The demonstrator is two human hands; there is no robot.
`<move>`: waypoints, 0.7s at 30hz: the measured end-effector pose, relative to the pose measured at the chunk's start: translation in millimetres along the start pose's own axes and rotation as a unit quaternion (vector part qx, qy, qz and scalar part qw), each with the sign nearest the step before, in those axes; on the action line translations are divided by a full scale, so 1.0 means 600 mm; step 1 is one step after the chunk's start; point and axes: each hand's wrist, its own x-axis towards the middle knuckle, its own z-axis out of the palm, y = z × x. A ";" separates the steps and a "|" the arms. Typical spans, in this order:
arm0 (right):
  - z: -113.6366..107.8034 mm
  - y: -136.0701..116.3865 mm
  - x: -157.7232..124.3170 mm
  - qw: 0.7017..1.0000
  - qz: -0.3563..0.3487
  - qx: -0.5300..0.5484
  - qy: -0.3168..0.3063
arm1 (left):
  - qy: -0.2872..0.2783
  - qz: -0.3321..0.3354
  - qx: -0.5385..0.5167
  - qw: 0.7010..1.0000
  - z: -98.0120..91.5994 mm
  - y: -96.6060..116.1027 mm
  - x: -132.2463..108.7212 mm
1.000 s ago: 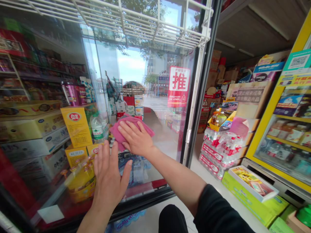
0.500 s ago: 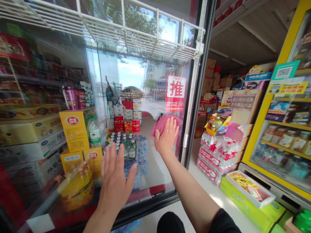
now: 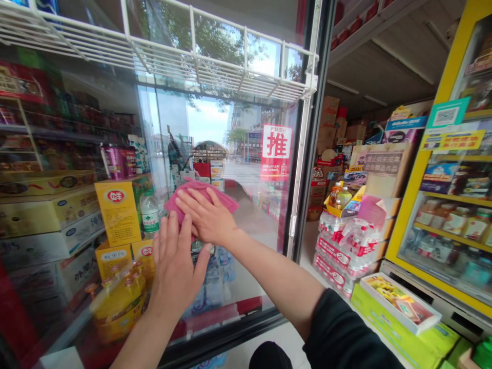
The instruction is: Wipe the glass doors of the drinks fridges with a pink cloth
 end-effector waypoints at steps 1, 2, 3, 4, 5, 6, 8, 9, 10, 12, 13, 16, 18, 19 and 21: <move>-0.005 0.008 0.002 1.000 -0.002 -0.002 0.001 | 0.000 0.001 0.001 1.000 -0.003 0.001 0.007; -0.009 0.017 0.001 1.000 0.005 -0.005 0.006 | 0.000 0.001 0.001 1.000 -0.006 0.003 0.014; -0.014 0.028 -0.005 1.000 0.020 -0.009 0.014 | -0.002 0.001 0.001 1.000 -0.008 0.005 0.018; -0.017 0.040 -0.013 0.999 0.044 -0.015 0.025 | -0.003 0.000 0.001 1.000 -0.011 0.008 0.022; -0.020 0.054 -0.024 0.996 0.072 -0.023 0.037 | -0.005 0.001 0.000 1.000 -0.012 0.012 0.024; -0.023 0.068 -0.037 0.993 0.102 -0.031 0.049 | -0.006 0.002 0.000 1.000 -0.014 0.015 0.025; -0.025 0.097 -0.067 0.983 0.162 -0.050 0.069 | -0.005 0.009 -0.002 1.000 -0.015 0.022 0.026; -0.026 0.111 -0.082 0.976 0.195 -0.059 0.078 | -0.004 0.013 -0.003 1.000 -0.015 0.025 0.026; -0.026 0.124 -0.096 0.967 0.231 -0.067 0.086 | -0.001 0.016 -0.004 1.000 -0.016 0.028 0.027; -0.025 0.142 -0.118 0.941 0.311 -0.080 0.108 | 0.002 0.019 -0.008 1.000 -0.017 0.031 0.027; -0.024 0.147 -0.124 0.926 0.347 -0.084 0.120 | 0.003 0.019 -0.010 1.000 -0.017 0.033 0.028; -0.018 0.140 -0.124 0.890 0.421 -0.086 0.155 | 0.006 0.014 -0.012 1.000 -0.021 0.034 0.029; -0.014 0.122 -0.113 0.883 0.433 -0.080 0.162 | 0.008 0.008 -0.011 1.000 -0.024 0.033 0.029; -0.012 0.111 -0.105 0.889 0.423 -0.075 0.159 | 0.008 0.006 -0.011 1.000 -0.026 0.032 0.029; -0.008 0.085 -0.090 0.918 0.368 -0.060 0.135 | 0.008 0.004 -0.008 1.000 -0.031 0.029 0.029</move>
